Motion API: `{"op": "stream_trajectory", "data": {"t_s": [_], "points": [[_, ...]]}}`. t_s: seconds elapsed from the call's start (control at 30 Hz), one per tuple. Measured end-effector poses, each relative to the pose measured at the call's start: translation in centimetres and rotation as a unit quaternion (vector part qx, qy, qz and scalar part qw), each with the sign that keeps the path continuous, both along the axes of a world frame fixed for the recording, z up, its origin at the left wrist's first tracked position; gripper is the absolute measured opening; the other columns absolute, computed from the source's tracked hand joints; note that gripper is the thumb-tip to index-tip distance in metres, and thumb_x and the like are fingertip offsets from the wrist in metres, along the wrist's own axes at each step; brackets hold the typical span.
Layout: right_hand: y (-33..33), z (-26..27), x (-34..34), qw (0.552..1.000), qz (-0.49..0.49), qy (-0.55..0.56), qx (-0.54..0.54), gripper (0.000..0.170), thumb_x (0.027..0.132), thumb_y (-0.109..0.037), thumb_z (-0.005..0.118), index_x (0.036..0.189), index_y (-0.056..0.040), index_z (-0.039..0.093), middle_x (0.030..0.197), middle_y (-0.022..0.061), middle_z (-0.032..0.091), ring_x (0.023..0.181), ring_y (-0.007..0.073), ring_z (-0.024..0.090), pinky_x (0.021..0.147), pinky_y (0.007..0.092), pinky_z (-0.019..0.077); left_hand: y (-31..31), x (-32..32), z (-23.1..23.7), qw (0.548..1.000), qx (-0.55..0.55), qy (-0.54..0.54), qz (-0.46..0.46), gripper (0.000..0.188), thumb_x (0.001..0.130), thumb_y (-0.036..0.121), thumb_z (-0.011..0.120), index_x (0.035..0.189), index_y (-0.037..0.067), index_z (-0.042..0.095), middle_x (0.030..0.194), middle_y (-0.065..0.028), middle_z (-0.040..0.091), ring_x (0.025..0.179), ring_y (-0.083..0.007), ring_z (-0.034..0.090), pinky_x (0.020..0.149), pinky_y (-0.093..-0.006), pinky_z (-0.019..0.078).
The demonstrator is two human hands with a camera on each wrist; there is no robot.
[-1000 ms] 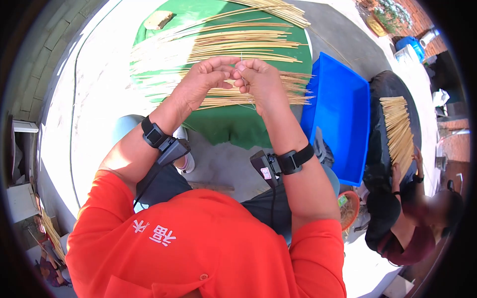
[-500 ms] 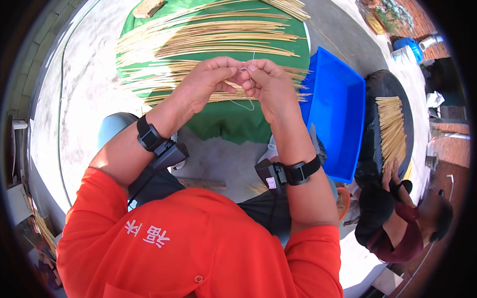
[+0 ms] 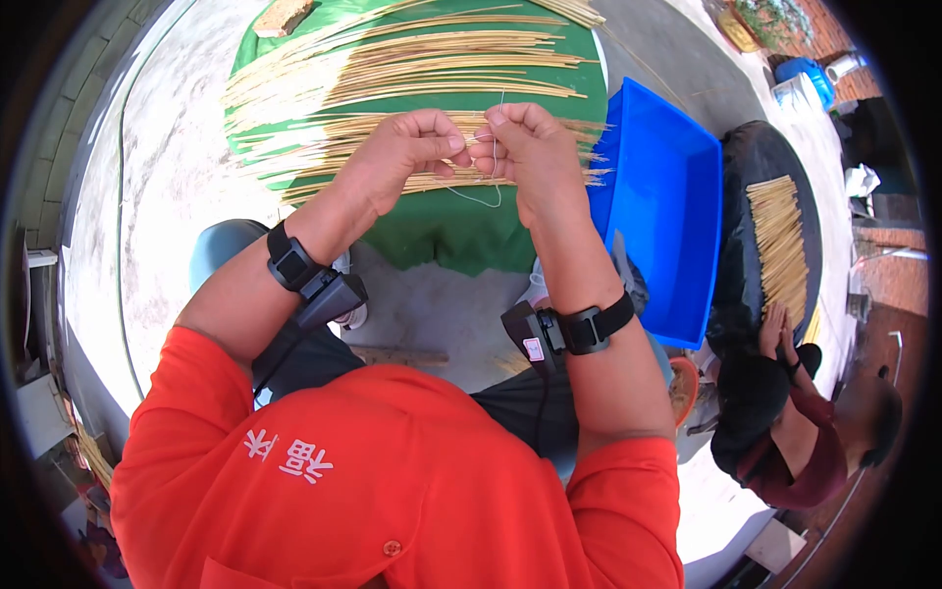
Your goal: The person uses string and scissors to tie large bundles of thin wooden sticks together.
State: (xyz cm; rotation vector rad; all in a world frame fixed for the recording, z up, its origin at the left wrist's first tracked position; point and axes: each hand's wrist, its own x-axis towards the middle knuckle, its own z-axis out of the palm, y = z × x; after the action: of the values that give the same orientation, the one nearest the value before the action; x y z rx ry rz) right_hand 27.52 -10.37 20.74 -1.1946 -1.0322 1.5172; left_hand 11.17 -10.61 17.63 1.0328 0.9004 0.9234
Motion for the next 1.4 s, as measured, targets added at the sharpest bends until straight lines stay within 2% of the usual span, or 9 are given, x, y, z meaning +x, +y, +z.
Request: {"op": "stream_trajectory", "data": {"t_s": [0.27,0.37,0.43,0.7,0.87,0.9,1.07,1.13,1.4], "points": [[0.7,-2.1,-0.2,0.995,-0.095,0.000,0.044,0.013,0.089,-0.013,0.050,0.089,-0.0010,0.053,0.082,0.0073,0.058,0.076,0.0174,0.062,0.064,0.0270,0.0525,-1.3,-3.0,-1.9,0.980,-0.030,0.131,-0.145,0.006,0.073,0.010,0.055,0.071,0.005,0.058,0.070,-0.0034,0.060,0.068,-0.0110,0.054,0.064,-0.0226,0.0414],[0.9,-3.6,-0.3,0.997,-0.077,0.024,0.005,0.013,0.088,-0.012,0.051,0.090,0.0001,0.051,0.078,0.0076,0.056,0.067,0.0179,0.060,0.057,0.0261,0.0503,-1.6,-4.3,-3.4,0.925,-0.034,0.290,-0.244,0.013,0.075,0.013,0.060,0.083,0.003,0.061,0.075,-0.0043,0.060,0.072,-0.0104,0.054,0.064,-0.0231,0.0413],[0.5,-5.0,-0.7,0.999,-0.051,0.013,-0.005,0.013,0.087,-0.013,0.051,0.090,-0.0004,0.051,0.077,0.0074,0.056,0.065,0.0173,0.060,0.056,0.0259,0.0502,-0.7,-5.9,-3.5,0.921,0.042,0.363,-0.137,0.029,0.075,0.019,0.064,0.098,0.001,0.060,0.085,-0.0074,0.060,0.079,-0.0143,0.055,0.066,-0.0272,0.0440],[0.4,-5.5,-1.1,0.985,0.059,-0.144,-0.074,0.016,0.088,-0.020,0.051,0.092,-0.0046,0.051,0.078,0.0042,0.056,0.065,0.0122,0.056,0.060,0.0262,0.0505,4.4,-8.6,10.4,0.874,0.150,0.451,-0.103,0.023,0.079,0.018,0.059,0.097,0.004,0.063,0.085,-0.0072,0.063,0.080,-0.0165,0.056,0.074,-0.0295,0.0449],[1.5,-5.8,-1.7,0.978,0.095,-0.177,-0.054,0.021,0.089,-0.021,0.047,0.097,-0.0017,0.048,0.079,0.0109,0.056,0.065,0.0174,0.058,0.056,0.0284,0.0501,7.9,-10.7,5.2,0.768,0.201,0.530,-0.299,0.017,0.082,0.018,0.059,0.091,0.004,0.061,0.075,-0.0016,0.060,0.071,-0.0107,0.053,0.068,-0.0266,0.0439],[1.7,-6.0,-2.3,0.978,0.087,-0.181,-0.057,0.021,0.089,-0.021,0.047,0.097,-0.0017,0.048,0.079,0.0109,0.056,0.065,0.0174,0.058,0.056,0.0284,0.0501,7.8,-10.8,-0.1,0.755,0.253,0.485,-0.361,0.012,0.083,0.014,0.057,0.086,0.004,0.062,0.072,-0.0007,0.059,0.068,-0.0114,0.053,0.067,-0.0262,0.0441],[0.1,-9.8,-3.8,0.977,0.039,-0.140,-0.159,0.020,0.091,-0.022,0.045,0.099,-0.0034,0.046,0.071,0.0102,0.056,0.055,0.0162,0.058,0.050,0.0268,0.0495,7.2,-9.0,-11.9,0.782,0.319,0.438,-0.308,0.008,0.076,0.018,0.057,0.079,0.014,0.063,0.073,-0.0064,0.062,0.071,-0.0258,0.058,0.063,-0.0365,0.0455],[-0.3,-12.5,-4.1,0.974,0.023,-0.132,-0.184,0.018,0.090,-0.020,0.046,0.099,-0.0040,0.047,0.071,0.0092,0.056,0.053,0.0152,0.057,0.049,0.0260,0.0484,5.8,-7.6,-15.2,0.781,0.352,0.485,-0.174,0.008,0.076,0.019,0.055,0.077,0.014,0.061,0.072,-0.0053,0.061,0.071,-0.0266,0.058,0.060,-0.0385,0.0455],[-0.9,-18.1,-4.5,0.972,-0.015,-0.114,-0.203,0.011,0.088,-0.012,0.050,0.094,-0.0053,0.056,0.066,0.0039,0.054,0.048,0.0093,0.052,0.043,0.0218,0.0419,4.8,-6.6,-17.4,0.733,0.452,0.491,-0.132,0.005,0.072,0.016,0.059,0.073,0.011,0.059,0.070,-0.0025,0.058,0.070,-0.0223,0.057,0.059,-0.0338,0.0474]]}}
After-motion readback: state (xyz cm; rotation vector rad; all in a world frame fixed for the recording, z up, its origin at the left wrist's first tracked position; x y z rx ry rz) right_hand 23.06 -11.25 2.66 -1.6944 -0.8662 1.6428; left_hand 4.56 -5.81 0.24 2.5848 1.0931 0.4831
